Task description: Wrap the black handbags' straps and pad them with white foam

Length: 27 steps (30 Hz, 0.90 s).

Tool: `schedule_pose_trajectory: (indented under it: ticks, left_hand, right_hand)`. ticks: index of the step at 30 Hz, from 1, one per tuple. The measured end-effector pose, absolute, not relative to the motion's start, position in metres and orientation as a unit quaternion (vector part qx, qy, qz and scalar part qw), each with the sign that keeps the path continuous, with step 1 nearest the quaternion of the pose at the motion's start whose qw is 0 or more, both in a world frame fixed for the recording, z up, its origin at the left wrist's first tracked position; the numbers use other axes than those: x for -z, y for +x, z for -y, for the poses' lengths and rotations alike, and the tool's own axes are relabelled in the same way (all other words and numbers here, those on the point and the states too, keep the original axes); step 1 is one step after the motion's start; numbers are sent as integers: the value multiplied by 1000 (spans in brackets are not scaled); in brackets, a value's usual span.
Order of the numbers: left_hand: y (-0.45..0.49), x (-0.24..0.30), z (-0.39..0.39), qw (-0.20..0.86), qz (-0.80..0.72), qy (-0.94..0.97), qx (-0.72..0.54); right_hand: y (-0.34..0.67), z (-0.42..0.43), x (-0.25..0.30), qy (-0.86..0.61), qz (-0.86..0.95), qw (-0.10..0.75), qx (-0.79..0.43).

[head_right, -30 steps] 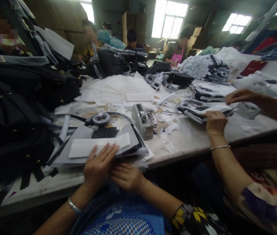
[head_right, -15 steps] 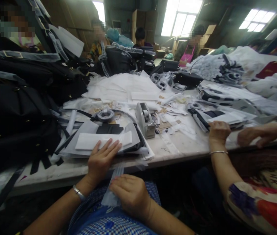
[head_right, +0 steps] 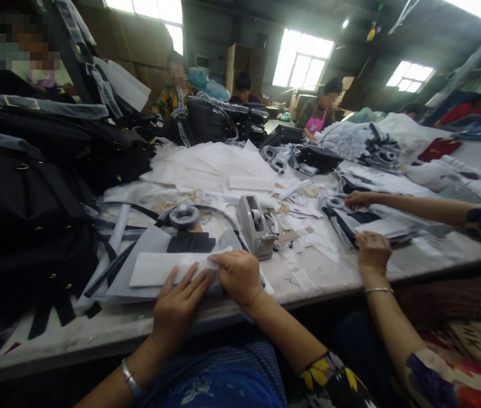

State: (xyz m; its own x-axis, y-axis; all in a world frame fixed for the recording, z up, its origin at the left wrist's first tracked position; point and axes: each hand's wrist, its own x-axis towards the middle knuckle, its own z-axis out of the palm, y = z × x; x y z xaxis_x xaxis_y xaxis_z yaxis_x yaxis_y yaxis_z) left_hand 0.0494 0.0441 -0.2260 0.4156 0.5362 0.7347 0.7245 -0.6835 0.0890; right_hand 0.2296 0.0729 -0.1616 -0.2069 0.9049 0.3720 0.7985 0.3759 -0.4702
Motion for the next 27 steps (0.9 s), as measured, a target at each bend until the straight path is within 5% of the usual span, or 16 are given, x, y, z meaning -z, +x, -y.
schedule_pose_trajectory:
  ticks: [17, 23, 27]
  left_hand:
    - [48, 218, -48, 62, 395, -829, 390]
    - [43, 222, -50, 95, 376, -862, 325]
    - [44, 221, -51, 100, 378, -864, 319]
  right_hand:
    - [227, -116, 164, -656, 710, 165, -198]
    - [224, -128, 166, -643, 731, 162, -162]
    - [246, -126, 153, -588, 757, 240, -154]
